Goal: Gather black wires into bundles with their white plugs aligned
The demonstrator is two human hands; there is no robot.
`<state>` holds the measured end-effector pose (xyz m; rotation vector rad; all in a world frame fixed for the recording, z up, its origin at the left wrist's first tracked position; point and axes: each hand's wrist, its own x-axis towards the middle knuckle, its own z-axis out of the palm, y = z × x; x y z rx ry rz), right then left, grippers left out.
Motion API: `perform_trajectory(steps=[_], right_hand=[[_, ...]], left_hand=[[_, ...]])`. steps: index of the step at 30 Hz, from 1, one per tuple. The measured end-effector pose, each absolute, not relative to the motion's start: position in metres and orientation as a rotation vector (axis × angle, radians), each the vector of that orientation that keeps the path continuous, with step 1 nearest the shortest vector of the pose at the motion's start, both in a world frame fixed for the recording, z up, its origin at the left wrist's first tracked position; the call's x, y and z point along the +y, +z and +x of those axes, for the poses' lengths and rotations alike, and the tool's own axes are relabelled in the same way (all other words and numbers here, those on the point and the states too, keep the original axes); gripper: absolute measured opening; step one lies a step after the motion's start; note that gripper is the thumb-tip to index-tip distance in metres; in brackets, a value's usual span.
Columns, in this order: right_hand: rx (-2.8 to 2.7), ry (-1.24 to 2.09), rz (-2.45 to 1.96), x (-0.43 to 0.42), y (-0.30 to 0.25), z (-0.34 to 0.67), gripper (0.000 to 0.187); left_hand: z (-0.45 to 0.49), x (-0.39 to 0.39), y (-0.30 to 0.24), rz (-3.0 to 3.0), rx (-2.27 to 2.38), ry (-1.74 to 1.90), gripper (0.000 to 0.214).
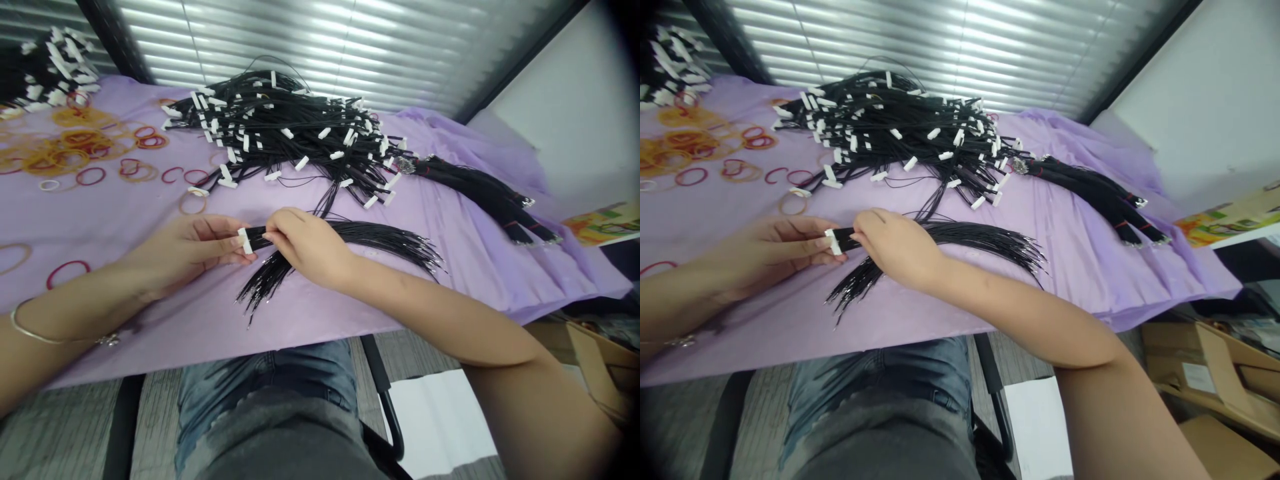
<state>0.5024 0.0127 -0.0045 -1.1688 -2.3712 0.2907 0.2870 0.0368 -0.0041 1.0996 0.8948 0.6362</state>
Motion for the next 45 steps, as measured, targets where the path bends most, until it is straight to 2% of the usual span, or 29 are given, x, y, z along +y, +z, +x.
perform_trajectory(steps=[5,10,14,17,24,29,37,45], right_hand=[[-2.31,0.275,-1.021,0.015,-0.004,0.509,0.016],[-2.448,-0.025,-0.793,0.015,0.011,0.521,0.015],[-2.93,0.288,-0.562,0.017,0.02,0.527,0.015],[-2.953,0.497,-0.609,0.018,0.02,0.527,0.016],[-2.626,0.504,-0.571,0.019,0.015,0.526,0.022],[-2.47,0.317,-0.821,0.014,0.006,0.52,0.015],[-2.27,0.235,-0.841,0.017,-0.006,0.513,0.01],[-2.315,0.204,-0.991,0.016,-0.004,0.509,0.013]], left_hand=[[0.288,0.039,-0.002,1.072,0.874,0.69,0.025],[0.288,0.042,-0.002,1.028,0.88,0.71,0.02],[0.289,0.041,-0.001,0.998,0.876,0.742,0.018],[0.288,0.04,-0.001,1.018,0.891,0.749,0.017],[0.285,0.044,-0.004,1.046,0.842,0.706,0.015],[0.286,0.043,-0.002,1.047,0.87,0.7,0.021],[0.283,0.043,-0.007,1.103,0.869,0.691,0.029],[0.282,0.044,-0.01,1.127,0.836,0.68,0.02]])
